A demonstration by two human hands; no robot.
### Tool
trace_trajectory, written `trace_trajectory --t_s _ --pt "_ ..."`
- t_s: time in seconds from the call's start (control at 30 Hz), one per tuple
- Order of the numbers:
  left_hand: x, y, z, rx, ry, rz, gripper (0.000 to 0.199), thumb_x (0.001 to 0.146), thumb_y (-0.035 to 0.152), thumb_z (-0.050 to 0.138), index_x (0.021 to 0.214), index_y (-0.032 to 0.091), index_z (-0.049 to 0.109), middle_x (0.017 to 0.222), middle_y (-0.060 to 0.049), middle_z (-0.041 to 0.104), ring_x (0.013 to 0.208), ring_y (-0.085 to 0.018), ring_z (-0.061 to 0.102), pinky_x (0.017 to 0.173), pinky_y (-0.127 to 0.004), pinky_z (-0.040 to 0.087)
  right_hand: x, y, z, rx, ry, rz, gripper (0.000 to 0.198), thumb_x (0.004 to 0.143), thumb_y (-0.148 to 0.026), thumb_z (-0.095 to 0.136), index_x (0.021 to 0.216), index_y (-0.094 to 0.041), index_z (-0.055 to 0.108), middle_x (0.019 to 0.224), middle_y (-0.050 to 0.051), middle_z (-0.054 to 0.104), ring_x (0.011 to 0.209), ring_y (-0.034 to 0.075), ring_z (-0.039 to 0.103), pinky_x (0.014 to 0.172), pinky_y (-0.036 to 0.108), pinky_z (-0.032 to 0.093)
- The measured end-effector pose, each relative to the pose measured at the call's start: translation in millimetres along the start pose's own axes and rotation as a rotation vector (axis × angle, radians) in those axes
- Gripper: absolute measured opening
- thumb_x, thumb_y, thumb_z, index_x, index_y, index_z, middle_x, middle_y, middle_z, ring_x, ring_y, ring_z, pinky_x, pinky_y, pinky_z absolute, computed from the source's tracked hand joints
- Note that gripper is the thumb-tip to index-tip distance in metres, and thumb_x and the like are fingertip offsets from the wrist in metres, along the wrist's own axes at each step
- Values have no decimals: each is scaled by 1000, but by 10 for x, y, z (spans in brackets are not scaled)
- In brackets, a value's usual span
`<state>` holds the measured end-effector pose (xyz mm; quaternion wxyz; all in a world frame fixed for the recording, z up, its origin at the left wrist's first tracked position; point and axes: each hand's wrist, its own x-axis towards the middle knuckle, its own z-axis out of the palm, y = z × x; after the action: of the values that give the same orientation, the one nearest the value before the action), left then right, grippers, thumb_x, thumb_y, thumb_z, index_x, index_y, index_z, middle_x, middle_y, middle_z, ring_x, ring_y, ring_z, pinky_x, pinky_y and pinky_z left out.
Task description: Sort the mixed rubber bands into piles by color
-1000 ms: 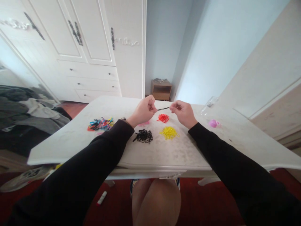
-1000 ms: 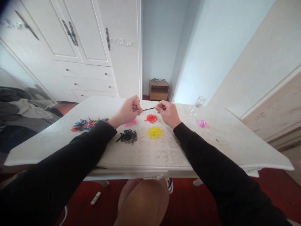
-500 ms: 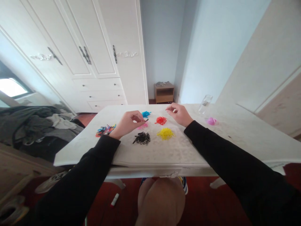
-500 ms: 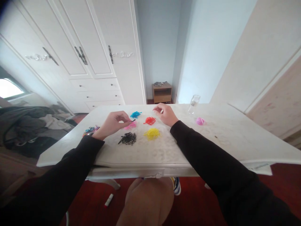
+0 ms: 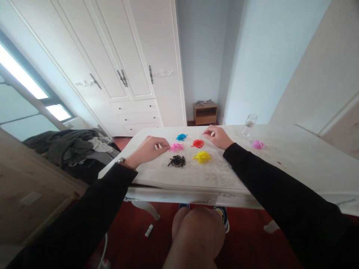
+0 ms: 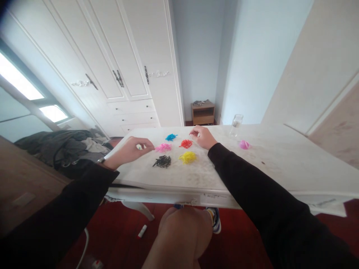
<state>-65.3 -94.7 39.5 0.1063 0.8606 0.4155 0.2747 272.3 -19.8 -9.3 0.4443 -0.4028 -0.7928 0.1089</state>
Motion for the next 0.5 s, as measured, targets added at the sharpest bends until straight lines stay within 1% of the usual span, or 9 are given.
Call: trace_trajectory --t_s 0.07,0.13,0.17,0.2,0.27,0.33,0.43,0.5 --pt "-21 -142 -147 -53 104 -102 26 89 40 65 83 17 75 80 -5 77 72 -17 70 67 -27 51 -1 9 -7 -7 -6 3 9 80 -23 63 77 -18 70 79 5 68 75 20 62 71 33 49" --pt "-69 -361 -285 -141 206 -208 29 86 43 66 84 15 73 81 -8 77 72 -19 71 67 -29 53 0 18 -10 -15 -17 1 10 80 -23 63 77 -18 71 80 6 70 75 20 62 72 34 49" --pt "-106 -488 -342 -167 208 -249 30 82 43 69 87 14 73 81 -9 77 71 -20 72 67 -30 54 1 21 -10 -18 -25 -1 11 80 -23 63 77 -18 71 81 6 71 75 20 62 72 34 49" --pt "-150 -617 -388 -159 193 -289 31 77 43 73 88 14 73 78 -8 76 69 -20 71 66 -30 54 1 24 -9 -20 -32 -4 11 80 -23 62 77 -18 71 81 6 71 74 20 62 72 34 49" --pt "-251 -855 -437 -70 135 -360 31 70 44 76 82 15 75 70 -7 74 67 -21 69 64 -30 52 2 25 -6 -24 -44 -9 11 79 -23 62 76 -18 71 82 7 72 74 20 63 72 34 49" --pt "-347 -1032 -429 0 75 -418 32 66 45 78 80 17 77 73 -7 76 67 -21 69 63 -30 51 0 25 -3 -26 -53 -14 11 79 -24 62 76 -18 71 82 7 72 74 20 62 71 34 49" --pt "-431 -1165 -345 43 0 -464 37 65 50 78 84 18 80 83 -8 79 69 -21 67 62 -30 50 -6 28 1 -29 -60 -16 12 80 -26 62 76 -18 71 81 7 71 73 20 62 69 33 49" --pt "-440 -1196 -280 62 -12 -461 37 64 51 78 83 19 81 88 -8 80 70 -20 65 62 -29 49 -8 37 1 -29 -63 -13 13 80 -27 62 76 -18 71 80 7 70 74 20 62 68 33 48"
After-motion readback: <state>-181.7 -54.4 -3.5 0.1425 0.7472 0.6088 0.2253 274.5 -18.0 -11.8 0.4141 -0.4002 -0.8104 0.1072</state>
